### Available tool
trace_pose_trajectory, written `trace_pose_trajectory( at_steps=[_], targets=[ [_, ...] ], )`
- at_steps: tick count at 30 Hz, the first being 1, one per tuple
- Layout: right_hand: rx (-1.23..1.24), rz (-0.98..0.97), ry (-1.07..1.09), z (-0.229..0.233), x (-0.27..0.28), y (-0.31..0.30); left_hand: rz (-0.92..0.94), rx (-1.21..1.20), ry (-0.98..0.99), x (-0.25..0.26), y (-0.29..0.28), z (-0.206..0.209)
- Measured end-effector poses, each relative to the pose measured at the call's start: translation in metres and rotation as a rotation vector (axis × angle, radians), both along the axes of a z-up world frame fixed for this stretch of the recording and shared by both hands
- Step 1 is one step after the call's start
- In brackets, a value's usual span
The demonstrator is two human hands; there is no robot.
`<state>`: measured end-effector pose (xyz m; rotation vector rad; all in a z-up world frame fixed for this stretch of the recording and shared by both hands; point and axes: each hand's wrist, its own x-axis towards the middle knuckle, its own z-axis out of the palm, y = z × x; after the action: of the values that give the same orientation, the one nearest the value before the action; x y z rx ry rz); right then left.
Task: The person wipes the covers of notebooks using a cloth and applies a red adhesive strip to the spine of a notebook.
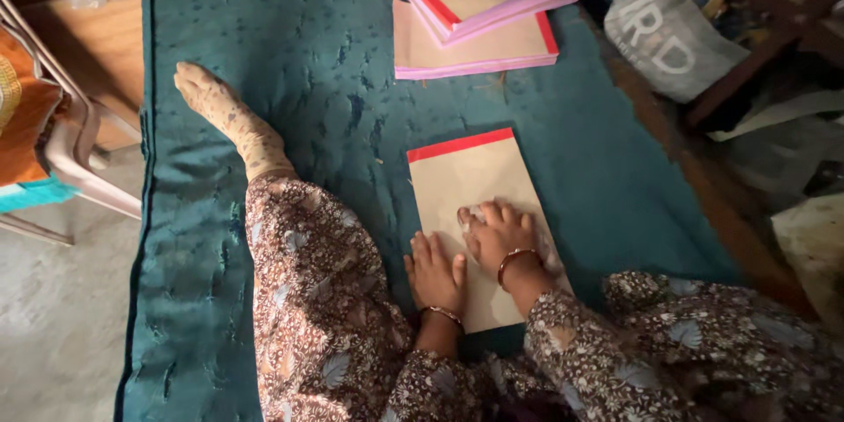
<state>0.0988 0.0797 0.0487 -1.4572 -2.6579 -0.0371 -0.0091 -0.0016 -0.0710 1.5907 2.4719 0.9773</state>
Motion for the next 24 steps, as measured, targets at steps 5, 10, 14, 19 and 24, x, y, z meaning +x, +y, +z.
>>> trace_pose_trajectory(
  at_steps=[5,10,14,19,24],
  targets=[
    [0.052,-0.007,-0.002,-0.001,-0.007,0.035,-0.004,-0.028,0.010,0.004,-0.005,0.018],
    [0.112,0.009,0.071,-0.003,-0.017,0.074,-0.015,-0.035,-0.044,0.005,-0.010,0.037],
    [0.189,0.001,0.061,-0.008,-0.023,0.100,-0.014,-0.048,-0.038,0.007,-0.012,0.044],
    [0.199,-0.019,0.032,-0.009,-0.026,0.110,-0.003,-0.037,-0.003,0.008,-0.012,0.044],
    [0.149,-0.015,0.086,0.001,-0.018,0.088,-0.003,-0.042,0.002,0.007,-0.011,0.044]
  ],
)
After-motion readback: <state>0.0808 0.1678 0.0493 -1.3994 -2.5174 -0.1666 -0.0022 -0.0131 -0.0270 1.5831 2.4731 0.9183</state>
